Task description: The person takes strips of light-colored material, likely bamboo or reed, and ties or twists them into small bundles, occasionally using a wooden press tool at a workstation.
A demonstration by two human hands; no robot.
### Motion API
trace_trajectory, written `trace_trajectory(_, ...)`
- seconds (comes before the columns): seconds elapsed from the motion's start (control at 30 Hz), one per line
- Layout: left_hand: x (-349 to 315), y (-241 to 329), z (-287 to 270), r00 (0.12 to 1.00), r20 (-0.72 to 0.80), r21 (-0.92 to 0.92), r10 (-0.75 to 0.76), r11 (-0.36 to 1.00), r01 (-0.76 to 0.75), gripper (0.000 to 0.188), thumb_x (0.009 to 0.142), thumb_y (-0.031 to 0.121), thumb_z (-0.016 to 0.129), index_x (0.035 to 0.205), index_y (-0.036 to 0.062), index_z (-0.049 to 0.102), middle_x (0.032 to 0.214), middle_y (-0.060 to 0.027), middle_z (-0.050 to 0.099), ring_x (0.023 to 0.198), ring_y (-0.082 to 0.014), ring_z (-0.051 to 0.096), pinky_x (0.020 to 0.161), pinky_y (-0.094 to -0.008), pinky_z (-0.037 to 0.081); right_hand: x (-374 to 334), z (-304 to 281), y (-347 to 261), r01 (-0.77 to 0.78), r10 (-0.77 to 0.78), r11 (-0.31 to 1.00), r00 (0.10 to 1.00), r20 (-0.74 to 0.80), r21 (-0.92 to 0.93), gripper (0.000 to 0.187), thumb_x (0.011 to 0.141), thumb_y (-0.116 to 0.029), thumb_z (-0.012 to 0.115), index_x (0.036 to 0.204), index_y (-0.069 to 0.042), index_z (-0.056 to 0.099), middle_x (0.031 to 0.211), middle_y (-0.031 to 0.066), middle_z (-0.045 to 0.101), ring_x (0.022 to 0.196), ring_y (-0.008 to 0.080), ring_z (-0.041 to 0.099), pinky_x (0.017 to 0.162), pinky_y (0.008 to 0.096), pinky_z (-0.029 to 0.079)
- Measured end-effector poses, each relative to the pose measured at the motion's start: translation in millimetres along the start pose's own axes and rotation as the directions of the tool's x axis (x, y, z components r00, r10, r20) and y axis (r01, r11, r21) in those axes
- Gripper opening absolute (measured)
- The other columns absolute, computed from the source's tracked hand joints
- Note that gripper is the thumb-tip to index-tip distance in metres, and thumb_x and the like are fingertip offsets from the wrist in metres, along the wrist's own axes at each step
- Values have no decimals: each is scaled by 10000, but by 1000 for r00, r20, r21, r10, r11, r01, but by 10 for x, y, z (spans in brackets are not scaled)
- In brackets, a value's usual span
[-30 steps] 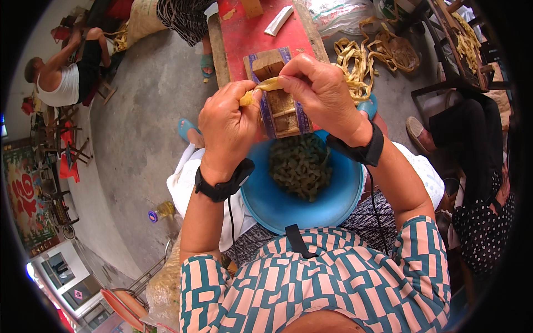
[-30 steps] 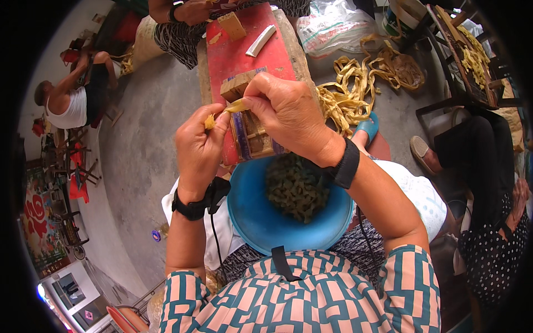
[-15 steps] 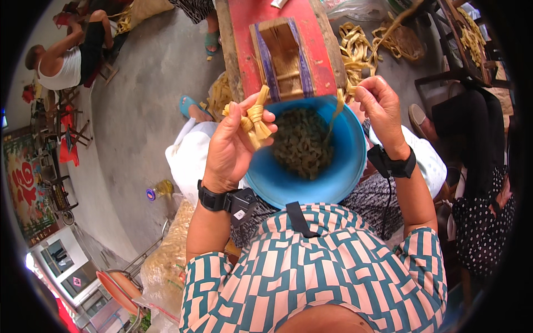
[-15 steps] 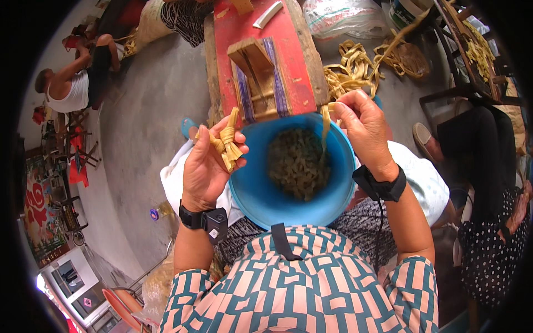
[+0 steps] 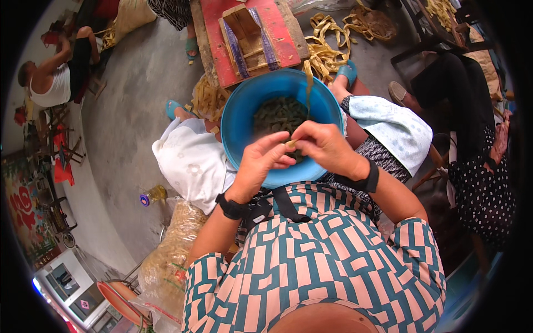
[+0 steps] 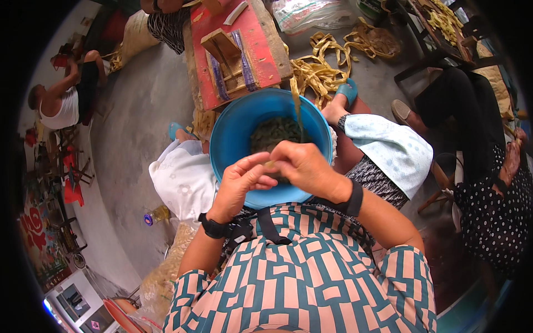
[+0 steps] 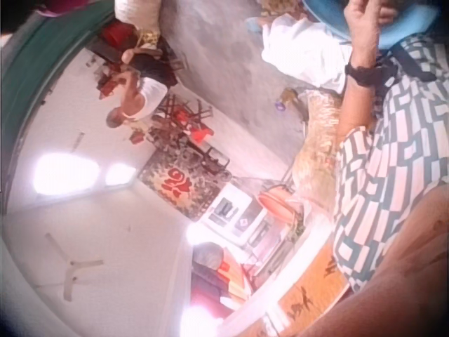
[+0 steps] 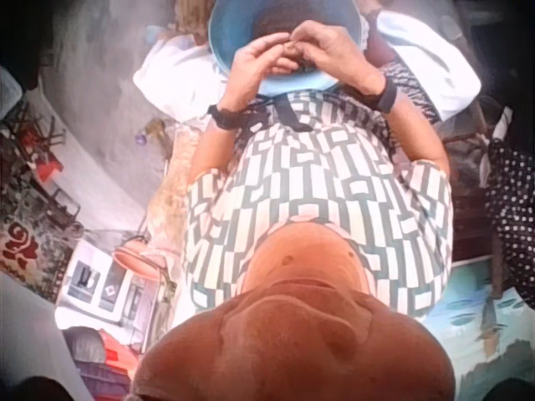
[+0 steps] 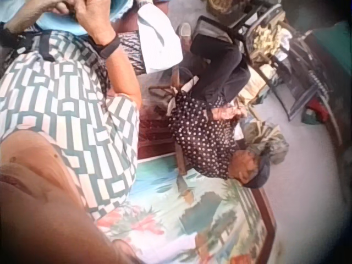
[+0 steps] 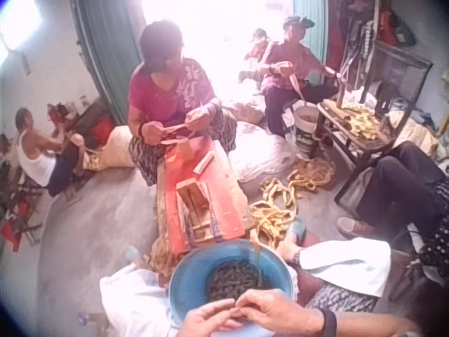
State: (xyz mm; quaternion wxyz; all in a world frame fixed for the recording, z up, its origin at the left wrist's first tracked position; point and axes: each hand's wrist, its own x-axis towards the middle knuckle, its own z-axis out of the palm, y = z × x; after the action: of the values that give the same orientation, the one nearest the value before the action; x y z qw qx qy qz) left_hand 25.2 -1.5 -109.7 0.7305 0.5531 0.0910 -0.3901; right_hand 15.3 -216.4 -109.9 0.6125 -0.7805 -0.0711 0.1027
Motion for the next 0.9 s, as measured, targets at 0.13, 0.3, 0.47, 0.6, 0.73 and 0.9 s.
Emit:
trace_trajectory(0.13,43,-79,-34,960,-128,199,248,955,-220,140,1006,103,640,1058,-13,699,917,-75,719,729,-119,675,673,-240,558,48,156,-13,-11,10,995,1000,11,102,130,882,-65,697,996,-20,653,832,174,707,761,315,721,673,382,559)
trace_trajectory(0.3,43,158,-760,788,-430,325,440,890,-320,193,982,66,658,1147,-24,701,919,-67,722,732,-111,666,658,-237,567,402,-344,314,420,-281,365,900,332,-831,91,866,-111,631,937,-66,666,866,89,661,758,285,685,645,440,535)
trace_trajectory(0.47,-79,435,-971,582,-587,445,563,825,-349,550,997,93,625,1508,7,439,1484,-180,520,1063,-246,708,816,-309,582,672,-544,736,379,-36,-13,925,379,-925,169,862,-164,630,935,-90,763,911,32,693,715,219,714,498,405,513)
trace_trajectory(0.6,-46,336,-801,673,-543,444,502,852,-277,491,1003,102,627,1450,-42,487,1428,-153,565,1042,-218,704,793,-295,579,575,-722,702,375,-188,185,921,342,-908,109,819,-157,662,841,-120,762,696,42,673,706,243,730,535,414,549)
trace_trajectory(0.73,16,35,-839,701,-524,494,483,843,-212,427,973,80,667,1375,-32,580,1318,-121,640,1086,-181,661,909,-292,520,614,-1312,617,155,-180,753,983,26,-639,85,820,-175,655,878,-122,687,767,149,692,756,382,698,663,492,548)
trace_trajectory(0.9,166,-257,-794,829,-470,405,303,909,-102,478,941,34,665,1402,-39,562,1363,-122,603,1263,-221,549,1066,-333,434,948,-2145,1075,-218,328,348,939,-99,-912,233,841,-157,647,1030,-72,754,1021,175,745,1010,365,713,840,460,569)
